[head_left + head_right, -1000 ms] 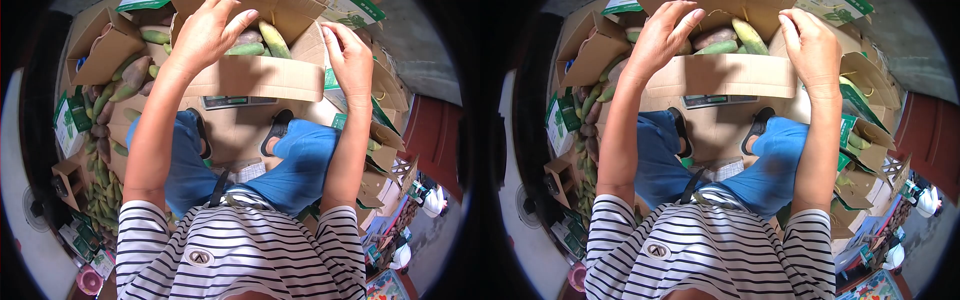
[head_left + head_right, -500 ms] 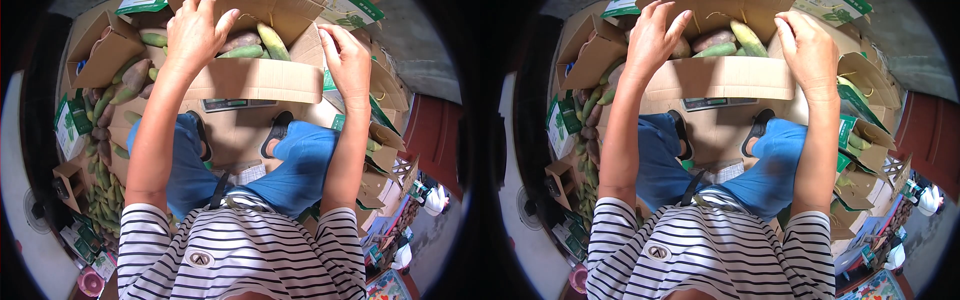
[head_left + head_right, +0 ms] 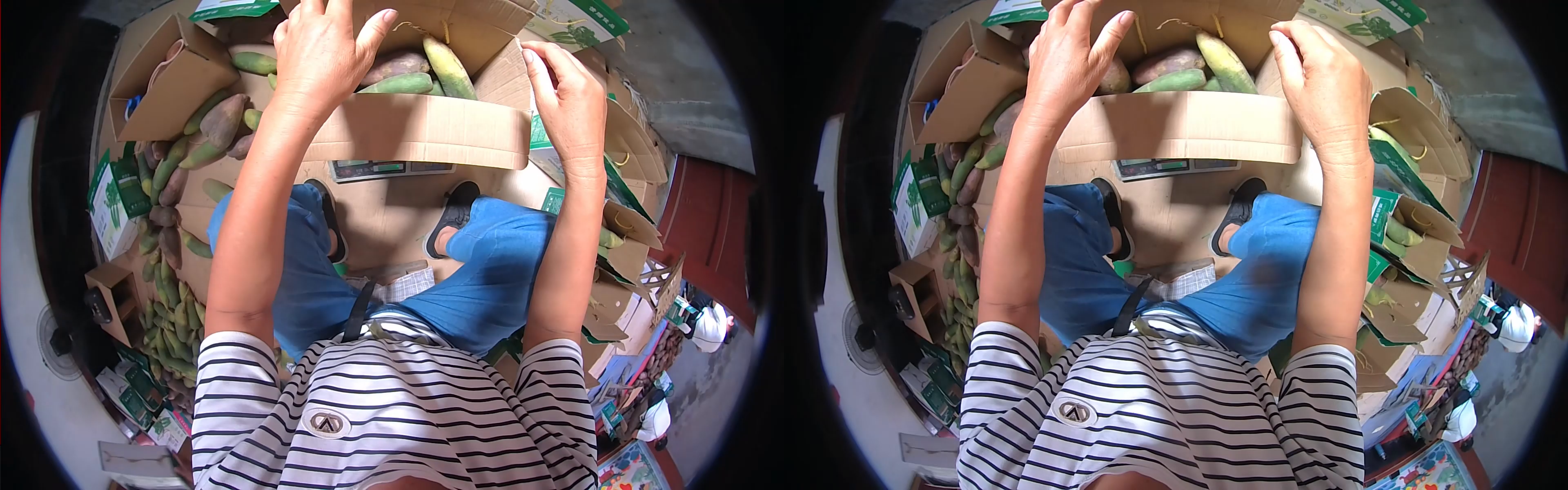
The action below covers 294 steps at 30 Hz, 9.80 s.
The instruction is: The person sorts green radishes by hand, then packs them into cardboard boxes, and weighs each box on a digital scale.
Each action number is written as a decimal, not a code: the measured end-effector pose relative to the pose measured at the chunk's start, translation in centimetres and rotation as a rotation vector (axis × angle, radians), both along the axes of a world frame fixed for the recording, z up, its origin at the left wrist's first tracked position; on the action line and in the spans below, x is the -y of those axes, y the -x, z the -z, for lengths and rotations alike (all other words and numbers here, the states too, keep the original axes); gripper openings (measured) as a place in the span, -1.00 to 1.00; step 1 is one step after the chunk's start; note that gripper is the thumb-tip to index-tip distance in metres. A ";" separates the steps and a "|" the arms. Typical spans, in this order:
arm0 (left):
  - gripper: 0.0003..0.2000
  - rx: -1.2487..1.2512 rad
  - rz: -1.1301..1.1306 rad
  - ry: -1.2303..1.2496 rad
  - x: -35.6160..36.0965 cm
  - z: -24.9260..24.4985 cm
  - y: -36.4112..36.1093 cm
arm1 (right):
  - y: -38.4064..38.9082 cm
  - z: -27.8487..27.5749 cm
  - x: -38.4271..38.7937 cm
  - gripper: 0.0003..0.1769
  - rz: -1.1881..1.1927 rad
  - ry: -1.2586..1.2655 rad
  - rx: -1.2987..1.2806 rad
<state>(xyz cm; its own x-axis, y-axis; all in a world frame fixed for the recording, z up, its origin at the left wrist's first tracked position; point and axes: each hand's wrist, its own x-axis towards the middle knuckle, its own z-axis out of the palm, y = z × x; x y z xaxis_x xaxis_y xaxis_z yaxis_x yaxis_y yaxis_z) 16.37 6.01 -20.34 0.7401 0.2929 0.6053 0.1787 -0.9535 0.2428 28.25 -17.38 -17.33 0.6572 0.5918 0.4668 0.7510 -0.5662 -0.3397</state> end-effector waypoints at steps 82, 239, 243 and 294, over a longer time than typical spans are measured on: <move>-0.67 0.305 0.200 0.748 -1.1 -0.9 0.1 | -0.8 1.2 0.1 -0.79 0.015 0.003 -0.011; -0.41 -0.657 0.392 -0.094 7.2 3.7 1.4 | -20.5 2.4 -1.8 -0.75 -0.048 0.420 0.222; -0.44 -0.745 0.392 -0.097 7.5 3.7 1.2 | -21.2 3.9 -1.8 -0.77 -0.056 0.524 0.224; -0.48 -0.696 0.386 -0.042 7.6 3.9 1.1 | -23.2 -3.6 -14.4 -0.60 0.043 -0.008 0.888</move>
